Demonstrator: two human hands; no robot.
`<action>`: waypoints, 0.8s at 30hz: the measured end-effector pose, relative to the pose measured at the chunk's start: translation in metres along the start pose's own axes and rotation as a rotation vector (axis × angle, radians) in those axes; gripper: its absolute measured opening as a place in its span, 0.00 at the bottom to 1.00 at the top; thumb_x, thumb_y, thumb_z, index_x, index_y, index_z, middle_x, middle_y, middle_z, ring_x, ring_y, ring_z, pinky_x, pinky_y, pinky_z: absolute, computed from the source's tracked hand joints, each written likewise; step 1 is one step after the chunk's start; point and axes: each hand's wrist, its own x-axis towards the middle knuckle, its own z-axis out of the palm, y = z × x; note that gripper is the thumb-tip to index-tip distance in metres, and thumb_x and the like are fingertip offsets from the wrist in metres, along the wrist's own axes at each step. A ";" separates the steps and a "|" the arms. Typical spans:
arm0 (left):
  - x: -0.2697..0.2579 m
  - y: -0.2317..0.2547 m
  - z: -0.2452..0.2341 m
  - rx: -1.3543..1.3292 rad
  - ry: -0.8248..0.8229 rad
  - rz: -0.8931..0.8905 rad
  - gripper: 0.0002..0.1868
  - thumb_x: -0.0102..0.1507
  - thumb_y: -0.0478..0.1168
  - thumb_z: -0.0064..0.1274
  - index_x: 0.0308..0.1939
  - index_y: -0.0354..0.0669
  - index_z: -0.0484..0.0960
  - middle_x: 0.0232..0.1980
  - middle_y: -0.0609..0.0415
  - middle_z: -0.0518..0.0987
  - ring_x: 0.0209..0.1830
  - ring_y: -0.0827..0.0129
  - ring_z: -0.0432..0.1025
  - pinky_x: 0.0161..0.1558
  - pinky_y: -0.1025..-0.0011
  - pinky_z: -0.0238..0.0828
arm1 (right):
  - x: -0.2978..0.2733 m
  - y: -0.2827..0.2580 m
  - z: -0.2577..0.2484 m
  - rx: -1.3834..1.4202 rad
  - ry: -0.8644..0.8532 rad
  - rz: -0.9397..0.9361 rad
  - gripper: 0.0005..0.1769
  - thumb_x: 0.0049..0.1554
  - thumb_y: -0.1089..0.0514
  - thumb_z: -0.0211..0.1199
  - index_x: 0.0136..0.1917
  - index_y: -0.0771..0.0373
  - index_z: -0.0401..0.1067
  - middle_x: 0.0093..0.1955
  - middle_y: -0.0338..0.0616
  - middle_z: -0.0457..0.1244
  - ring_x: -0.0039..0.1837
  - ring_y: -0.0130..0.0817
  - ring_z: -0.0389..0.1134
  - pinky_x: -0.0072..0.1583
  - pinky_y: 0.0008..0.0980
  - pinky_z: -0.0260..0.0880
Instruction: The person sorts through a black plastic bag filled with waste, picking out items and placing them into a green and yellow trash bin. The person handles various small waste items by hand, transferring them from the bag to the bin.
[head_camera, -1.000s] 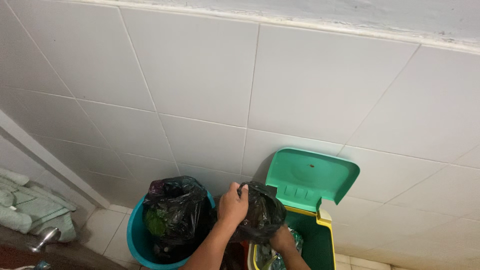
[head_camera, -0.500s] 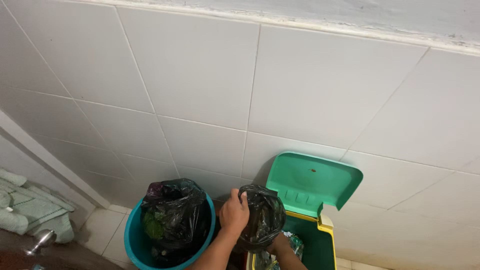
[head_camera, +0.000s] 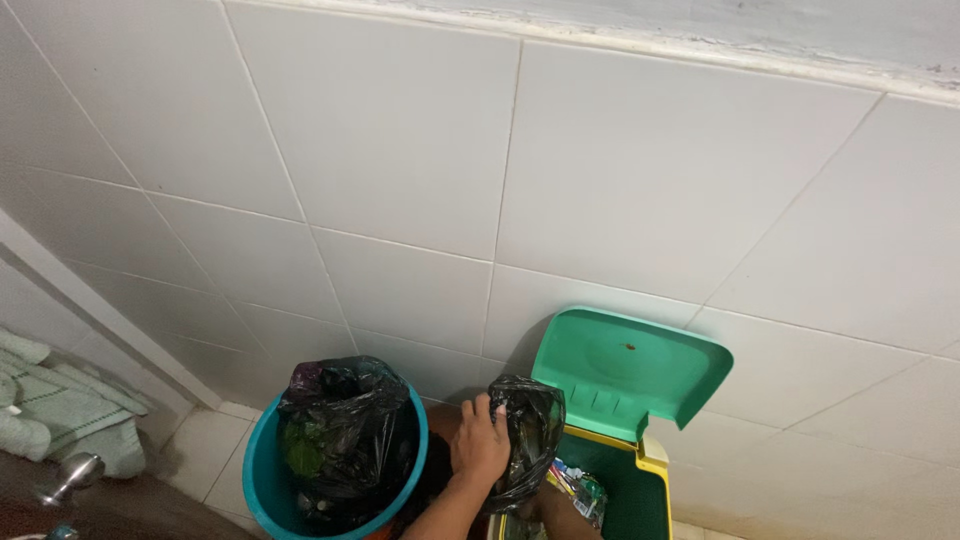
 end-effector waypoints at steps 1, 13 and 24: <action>0.000 0.002 0.001 -0.015 0.006 0.015 0.19 0.70 0.52 0.42 0.59 0.46 0.65 0.56 0.40 0.70 0.53 0.40 0.72 0.52 0.47 0.70 | 0.006 0.003 0.001 0.115 -0.019 -0.020 0.27 0.66 0.47 0.47 0.75 0.57 0.62 0.72 0.51 0.60 0.71 0.43 0.61 0.70 0.42 0.61; -0.011 0.019 -0.001 -0.043 -0.039 0.103 0.18 0.71 0.49 0.42 0.58 0.44 0.64 0.54 0.39 0.70 0.51 0.39 0.73 0.49 0.46 0.71 | 0.019 0.014 0.006 0.322 -0.149 -0.041 0.25 0.66 0.47 0.47 0.73 0.56 0.62 0.68 0.48 0.62 0.67 0.41 0.65 0.67 0.40 0.65; -0.014 0.020 -0.003 -0.064 -0.015 0.150 0.18 0.71 0.49 0.43 0.58 0.42 0.64 0.54 0.38 0.69 0.49 0.37 0.73 0.46 0.45 0.71 | 0.023 0.013 0.008 0.256 -0.126 -0.047 0.24 0.65 0.48 0.50 0.72 0.56 0.64 0.68 0.48 0.63 0.67 0.41 0.65 0.67 0.40 0.65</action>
